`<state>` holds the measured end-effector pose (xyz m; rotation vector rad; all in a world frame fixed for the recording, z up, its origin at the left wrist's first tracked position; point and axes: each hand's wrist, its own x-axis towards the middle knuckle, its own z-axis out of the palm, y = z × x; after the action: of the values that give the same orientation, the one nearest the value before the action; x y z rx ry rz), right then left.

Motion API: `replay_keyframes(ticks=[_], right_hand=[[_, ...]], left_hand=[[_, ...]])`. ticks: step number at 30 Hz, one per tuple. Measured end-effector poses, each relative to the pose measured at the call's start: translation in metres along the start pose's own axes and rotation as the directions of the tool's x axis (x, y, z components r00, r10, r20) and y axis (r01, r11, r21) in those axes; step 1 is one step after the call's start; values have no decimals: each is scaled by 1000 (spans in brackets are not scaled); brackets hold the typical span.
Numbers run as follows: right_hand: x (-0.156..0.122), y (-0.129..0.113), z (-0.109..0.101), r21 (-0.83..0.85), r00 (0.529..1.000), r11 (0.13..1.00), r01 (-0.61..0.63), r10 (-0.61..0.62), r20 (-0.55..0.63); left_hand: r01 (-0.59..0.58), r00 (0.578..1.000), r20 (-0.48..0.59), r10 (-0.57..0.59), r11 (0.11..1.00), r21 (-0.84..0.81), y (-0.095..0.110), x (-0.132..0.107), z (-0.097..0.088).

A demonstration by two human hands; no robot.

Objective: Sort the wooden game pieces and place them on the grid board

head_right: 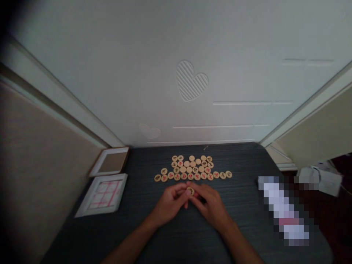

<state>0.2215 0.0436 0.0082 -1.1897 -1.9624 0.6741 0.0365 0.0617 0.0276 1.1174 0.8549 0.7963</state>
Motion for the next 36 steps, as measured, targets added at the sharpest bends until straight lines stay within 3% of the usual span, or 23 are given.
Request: replay_keyframes(ticks=[6,17,25,36], right_hand=[[-2,4,1,15,1000,1000,-6,6,13],[0,1,0,74,999,996,-47,46,14],[1,0,0,85,998,994,-64,65,-9],[0,6,2,63,998,996,-59,61,-19]], left_hand=[[1,999,-32,-1,1000,2,-6,1,1],[-21,999,45,17,997,70,14,1,-1],[-28,996,82,23,998,56,6,2,-8],[-40,999,36,36,990,135,4,2,-5]])
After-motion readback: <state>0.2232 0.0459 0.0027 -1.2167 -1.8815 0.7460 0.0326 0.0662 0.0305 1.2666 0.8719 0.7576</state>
